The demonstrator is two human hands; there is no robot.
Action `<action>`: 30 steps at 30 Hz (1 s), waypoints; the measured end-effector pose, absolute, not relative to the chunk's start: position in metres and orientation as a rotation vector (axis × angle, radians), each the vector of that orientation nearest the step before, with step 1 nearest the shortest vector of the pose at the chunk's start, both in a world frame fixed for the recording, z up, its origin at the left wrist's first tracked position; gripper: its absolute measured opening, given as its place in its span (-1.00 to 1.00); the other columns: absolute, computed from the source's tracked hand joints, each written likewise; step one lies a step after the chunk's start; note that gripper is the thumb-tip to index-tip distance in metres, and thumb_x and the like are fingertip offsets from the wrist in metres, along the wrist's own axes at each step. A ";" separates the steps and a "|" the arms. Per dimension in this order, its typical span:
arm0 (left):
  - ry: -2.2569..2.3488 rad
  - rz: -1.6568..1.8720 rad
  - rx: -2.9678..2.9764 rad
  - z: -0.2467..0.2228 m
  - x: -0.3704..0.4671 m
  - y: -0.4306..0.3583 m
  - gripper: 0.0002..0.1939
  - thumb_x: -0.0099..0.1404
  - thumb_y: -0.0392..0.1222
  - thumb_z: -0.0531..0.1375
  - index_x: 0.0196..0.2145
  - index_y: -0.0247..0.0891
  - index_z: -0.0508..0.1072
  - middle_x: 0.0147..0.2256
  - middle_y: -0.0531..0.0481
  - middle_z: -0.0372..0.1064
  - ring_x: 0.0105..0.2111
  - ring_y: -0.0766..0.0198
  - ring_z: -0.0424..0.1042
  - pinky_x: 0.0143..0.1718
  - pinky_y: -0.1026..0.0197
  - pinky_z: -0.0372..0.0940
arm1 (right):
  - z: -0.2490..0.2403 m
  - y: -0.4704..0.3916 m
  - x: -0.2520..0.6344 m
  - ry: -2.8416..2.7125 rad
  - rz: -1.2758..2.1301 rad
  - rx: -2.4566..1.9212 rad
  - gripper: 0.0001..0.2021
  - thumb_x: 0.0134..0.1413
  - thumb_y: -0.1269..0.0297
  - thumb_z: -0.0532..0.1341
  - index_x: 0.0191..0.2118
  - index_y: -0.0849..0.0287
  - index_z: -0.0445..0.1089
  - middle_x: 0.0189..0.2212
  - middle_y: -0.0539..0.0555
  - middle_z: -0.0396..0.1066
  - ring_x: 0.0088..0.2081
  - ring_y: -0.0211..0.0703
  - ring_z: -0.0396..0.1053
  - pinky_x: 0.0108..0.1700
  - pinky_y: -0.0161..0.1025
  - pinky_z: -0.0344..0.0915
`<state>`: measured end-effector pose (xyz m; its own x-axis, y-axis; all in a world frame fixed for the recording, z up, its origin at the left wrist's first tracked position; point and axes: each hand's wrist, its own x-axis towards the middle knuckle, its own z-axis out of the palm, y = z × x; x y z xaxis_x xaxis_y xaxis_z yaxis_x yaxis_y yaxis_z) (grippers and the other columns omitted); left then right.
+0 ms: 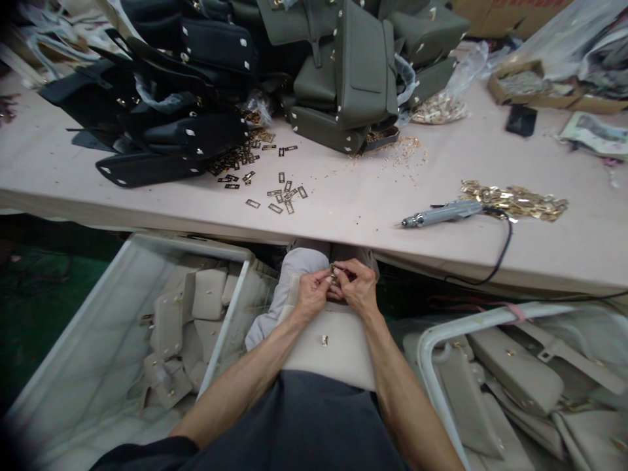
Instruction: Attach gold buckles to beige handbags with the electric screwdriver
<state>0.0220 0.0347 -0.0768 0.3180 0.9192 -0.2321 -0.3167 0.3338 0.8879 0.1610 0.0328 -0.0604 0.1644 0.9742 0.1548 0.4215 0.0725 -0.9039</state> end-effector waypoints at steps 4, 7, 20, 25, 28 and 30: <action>0.883 0.957 0.844 -0.078 0.023 0.034 -0.43 0.31 0.00 0.26 0.14 -0.48 0.50 -0.49 -0.10 0.58 -0.53 0.16 0.60 -0.43 0.18 0.57 | -0.061 0.033 0.162 -1.418 0.748 -1.480 -0.80 0.17 0.22 0.30 -0.16 0.12 0.64 -0.21 0.12 0.57 -0.26 -0.10 0.52 -0.24 -0.20 0.43; 0.884 0.964 0.842 -0.079 0.023 0.033 -0.42 0.30 0.03 0.27 0.12 -0.48 0.51 -0.50 -0.10 0.57 -0.54 0.16 0.60 -0.46 0.19 0.55 | -0.060 0.034 0.164 -1.392 0.796 -1.484 -0.78 0.16 0.18 0.32 -0.16 0.14 0.65 -0.23 0.13 0.59 -0.30 -0.10 0.52 -0.28 -0.21 0.43; 0.904 0.980 0.800 -0.080 0.026 0.036 -0.52 0.26 0.11 0.31 -0.15 -0.44 0.57 -0.36 -0.21 0.60 -0.57 0.21 0.57 -0.55 0.27 0.48 | -0.064 0.046 0.163 -1.154 0.998 -1.507 -0.70 -0.02 0.06 0.43 -0.29 0.22 0.63 -0.50 0.09 0.53 -0.54 -0.17 0.40 -0.50 -0.27 0.29; 1.019 0.970 0.843 -0.078 0.028 0.035 -0.59 0.30 0.11 0.26 -0.34 -0.37 0.55 -0.59 -0.08 0.50 -0.68 0.25 0.47 -0.60 0.26 0.43 | -0.058 0.045 0.161 -1.172 1.004 -1.476 -0.72 0.00 0.08 0.42 -0.29 0.23 0.62 -0.53 0.08 0.51 -0.54 -0.18 0.40 -0.48 -0.28 0.30; 1.053 0.987 0.844 -0.076 0.029 0.035 -0.62 0.30 0.08 0.25 -0.36 -0.35 0.56 -0.66 -0.04 0.45 -0.71 0.27 0.42 -0.64 0.29 0.37 | -0.051 0.044 0.156 -1.145 1.037 -1.518 -0.68 -0.01 0.05 0.41 -0.27 0.24 0.61 -0.53 0.09 0.52 -0.55 -0.16 0.41 -0.49 -0.27 0.33; 1.052 0.999 0.839 -0.074 0.029 0.036 -0.63 0.29 0.07 0.26 -0.34 -0.37 0.57 -0.65 -0.04 0.46 -0.72 0.27 0.41 -0.65 0.30 0.35 | -0.042 0.043 0.153 -1.140 0.998 -1.572 -0.64 0.00 0.01 0.40 -0.24 0.23 0.61 -0.47 0.12 0.56 -0.50 -0.11 0.47 -0.45 -0.24 0.39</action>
